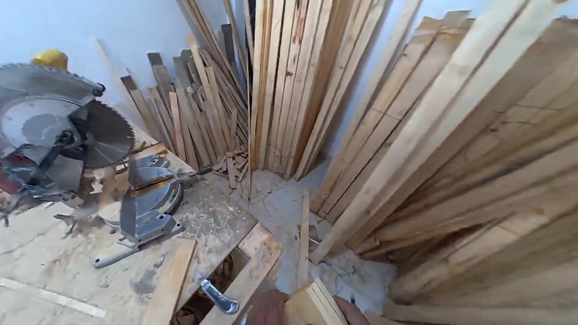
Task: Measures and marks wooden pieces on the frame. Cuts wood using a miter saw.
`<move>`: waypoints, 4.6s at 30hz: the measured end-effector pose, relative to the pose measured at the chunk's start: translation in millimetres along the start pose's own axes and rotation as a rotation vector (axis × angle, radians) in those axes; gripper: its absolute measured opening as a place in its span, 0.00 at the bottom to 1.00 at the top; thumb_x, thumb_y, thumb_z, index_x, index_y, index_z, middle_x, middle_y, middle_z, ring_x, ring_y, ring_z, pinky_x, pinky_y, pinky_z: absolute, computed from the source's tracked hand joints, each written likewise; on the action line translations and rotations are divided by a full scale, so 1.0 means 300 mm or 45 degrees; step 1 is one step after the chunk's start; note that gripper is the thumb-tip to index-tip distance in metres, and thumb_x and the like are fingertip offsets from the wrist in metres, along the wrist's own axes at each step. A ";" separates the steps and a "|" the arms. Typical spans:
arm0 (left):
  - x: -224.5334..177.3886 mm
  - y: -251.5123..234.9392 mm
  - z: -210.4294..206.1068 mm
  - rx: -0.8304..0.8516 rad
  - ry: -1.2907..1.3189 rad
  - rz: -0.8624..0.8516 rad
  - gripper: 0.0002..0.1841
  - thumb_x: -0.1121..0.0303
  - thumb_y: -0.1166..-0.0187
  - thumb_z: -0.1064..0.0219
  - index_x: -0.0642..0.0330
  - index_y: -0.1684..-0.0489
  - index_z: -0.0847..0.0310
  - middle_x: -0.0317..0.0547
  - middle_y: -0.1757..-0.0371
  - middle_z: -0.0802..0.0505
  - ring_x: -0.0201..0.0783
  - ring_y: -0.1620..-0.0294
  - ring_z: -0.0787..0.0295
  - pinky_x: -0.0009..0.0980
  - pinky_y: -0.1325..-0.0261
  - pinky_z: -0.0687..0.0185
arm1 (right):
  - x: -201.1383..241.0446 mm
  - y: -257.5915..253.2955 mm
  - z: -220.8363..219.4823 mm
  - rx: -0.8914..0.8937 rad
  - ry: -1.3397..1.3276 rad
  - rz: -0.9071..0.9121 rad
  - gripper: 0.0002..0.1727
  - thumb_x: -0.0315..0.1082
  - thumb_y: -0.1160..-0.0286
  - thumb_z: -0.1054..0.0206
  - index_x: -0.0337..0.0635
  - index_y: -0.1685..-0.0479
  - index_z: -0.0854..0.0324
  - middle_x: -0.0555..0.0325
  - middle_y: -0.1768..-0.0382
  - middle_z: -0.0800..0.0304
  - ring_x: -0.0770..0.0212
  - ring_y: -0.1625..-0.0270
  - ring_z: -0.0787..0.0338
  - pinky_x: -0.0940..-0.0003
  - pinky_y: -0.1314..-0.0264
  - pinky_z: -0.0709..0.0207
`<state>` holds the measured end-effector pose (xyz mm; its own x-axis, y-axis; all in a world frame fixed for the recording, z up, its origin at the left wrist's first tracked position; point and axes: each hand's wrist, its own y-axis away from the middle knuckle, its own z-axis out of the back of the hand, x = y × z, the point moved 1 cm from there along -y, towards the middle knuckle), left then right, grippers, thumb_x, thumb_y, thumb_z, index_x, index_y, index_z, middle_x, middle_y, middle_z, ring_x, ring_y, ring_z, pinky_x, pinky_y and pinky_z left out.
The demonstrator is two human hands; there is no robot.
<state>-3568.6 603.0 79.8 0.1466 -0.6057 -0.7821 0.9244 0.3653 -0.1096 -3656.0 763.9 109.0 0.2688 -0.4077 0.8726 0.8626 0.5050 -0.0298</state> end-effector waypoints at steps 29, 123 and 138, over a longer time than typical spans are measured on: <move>0.495 -0.738 0.321 -1.118 -0.601 1.229 0.41 0.36 0.36 0.22 0.71 0.44 0.13 0.65 0.52 0.06 0.63 0.49 0.07 0.59 0.46 0.13 | 0.199 -1.676 -0.953 1.561 0.019 1.064 0.25 0.40 0.27 0.24 0.45 0.30 0.16 0.52 0.36 0.12 0.61 0.35 0.10 0.62 0.32 0.14; 1.077 -1.020 0.608 -2.854 -0.364 1.527 0.06 0.72 0.28 0.24 0.63 0.59 0.07 0.39 0.63 0.02 0.28 0.61 0.05 0.28 0.50 0.08 | 0.541 -1.847 -1.934 1.828 0.040 1.537 0.17 0.45 0.20 0.35 0.48 0.43 0.07 0.62 0.51 0.01 0.58 0.41 0.06 0.59 0.22 0.24; 1.078 -1.032 0.617 -2.797 -0.352 1.573 0.09 0.72 0.27 0.25 0.66 0.54 0.13 0.40 0.63 0.03 0.28 0.61 0.06 0.28 0.50 0.08 | 0.572 -1.835 -1.924 1.924 0.330 1.665 0.26 0.36 0.17 0.42 0.48 0.20 0.21 0.56 0.43 0.04 0.55 0.32 0.10 0.58 0.13 0.36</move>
<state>-3742.2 162.9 -25.7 0.2469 0.3334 -0.9099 -0.9630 0.1892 -0.1919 -3837.5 -23.2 -6.2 0.4767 0.6540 0.5874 -0.8120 0.5836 0.0093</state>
